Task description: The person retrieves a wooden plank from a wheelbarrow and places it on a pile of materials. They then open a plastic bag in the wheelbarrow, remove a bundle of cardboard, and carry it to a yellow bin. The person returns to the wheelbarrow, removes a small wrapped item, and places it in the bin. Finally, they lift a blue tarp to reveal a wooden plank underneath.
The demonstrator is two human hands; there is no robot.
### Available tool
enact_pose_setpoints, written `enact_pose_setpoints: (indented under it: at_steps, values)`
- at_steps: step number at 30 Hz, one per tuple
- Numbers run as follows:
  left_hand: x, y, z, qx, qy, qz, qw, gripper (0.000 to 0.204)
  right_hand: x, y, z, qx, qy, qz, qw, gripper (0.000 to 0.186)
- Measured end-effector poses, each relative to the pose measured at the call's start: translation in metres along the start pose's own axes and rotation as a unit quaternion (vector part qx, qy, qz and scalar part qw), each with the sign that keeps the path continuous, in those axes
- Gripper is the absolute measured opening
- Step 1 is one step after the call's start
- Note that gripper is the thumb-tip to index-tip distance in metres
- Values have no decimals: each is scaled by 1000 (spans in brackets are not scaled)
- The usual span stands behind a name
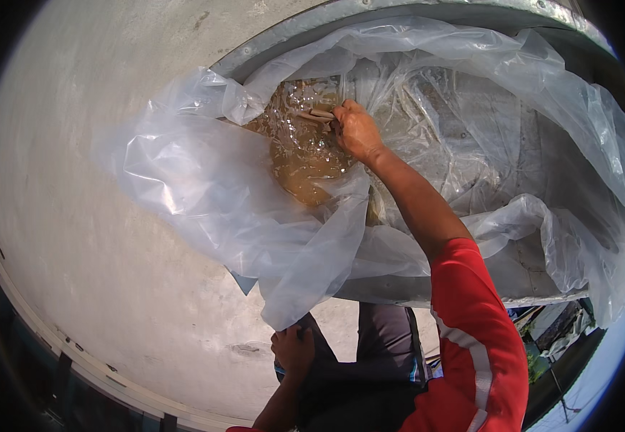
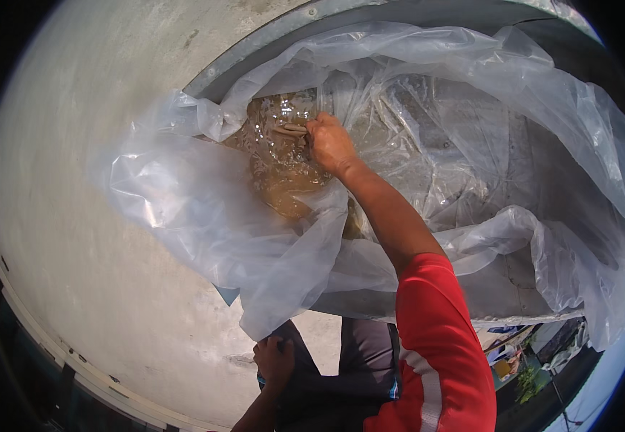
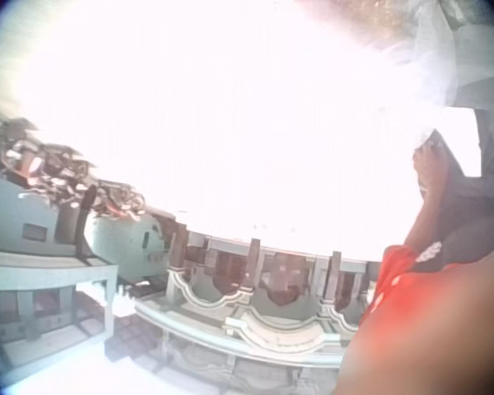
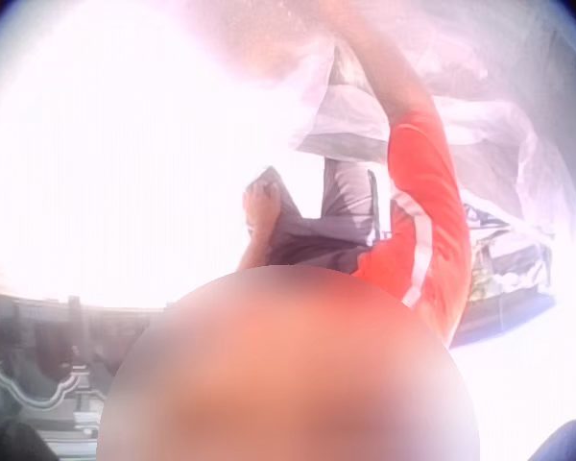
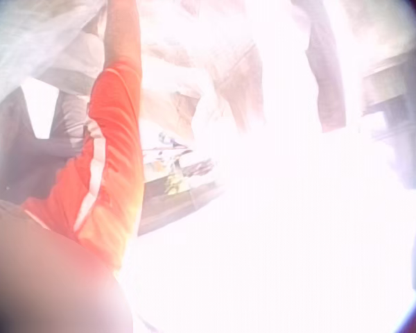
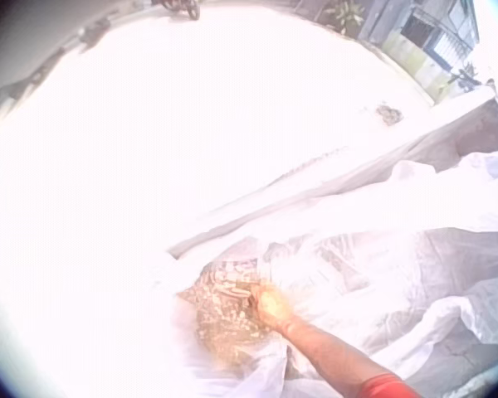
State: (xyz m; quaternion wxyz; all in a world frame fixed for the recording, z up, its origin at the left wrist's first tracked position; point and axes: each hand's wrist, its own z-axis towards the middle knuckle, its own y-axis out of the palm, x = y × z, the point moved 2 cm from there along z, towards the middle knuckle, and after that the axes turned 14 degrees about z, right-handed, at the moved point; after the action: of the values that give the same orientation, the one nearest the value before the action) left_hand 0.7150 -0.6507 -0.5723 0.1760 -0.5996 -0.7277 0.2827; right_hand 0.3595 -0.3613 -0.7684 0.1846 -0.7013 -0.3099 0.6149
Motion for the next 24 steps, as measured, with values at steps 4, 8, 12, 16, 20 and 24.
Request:
enact_pose_setpoints:
  at_steps: [4, 8, 12, 16, 20, 24]
  values:
    - [-8, 2, 6, 5, -1, -9, 1000, 29, -11, 77, 62, -42, 1, -66, 997, 29]
    - [-19, 8, 12, 7, -4, -8, 1000, 33, -7, 141, 50, -157, -4, -79, 984, 45]
    - [-23, 4, 15, -8, -16, -6, 1000, 41, 22, 188, -5, -386, -61, -201, 898, 53]
    - [-29, -4, 15, -16, -17, -21, 1000, 47, 13, 197, -71, -413, 189, -79, 887, 44]
    - [-37, -6, 19, -43, -1, -24, 999, 51, 45, 226, -147, -408, 347, 27, 844, 52]
    - [-43, -4, 16, -45, -15, -30, 998, 51, 21, 205, -145, -497, 312, 4, 810, 55]
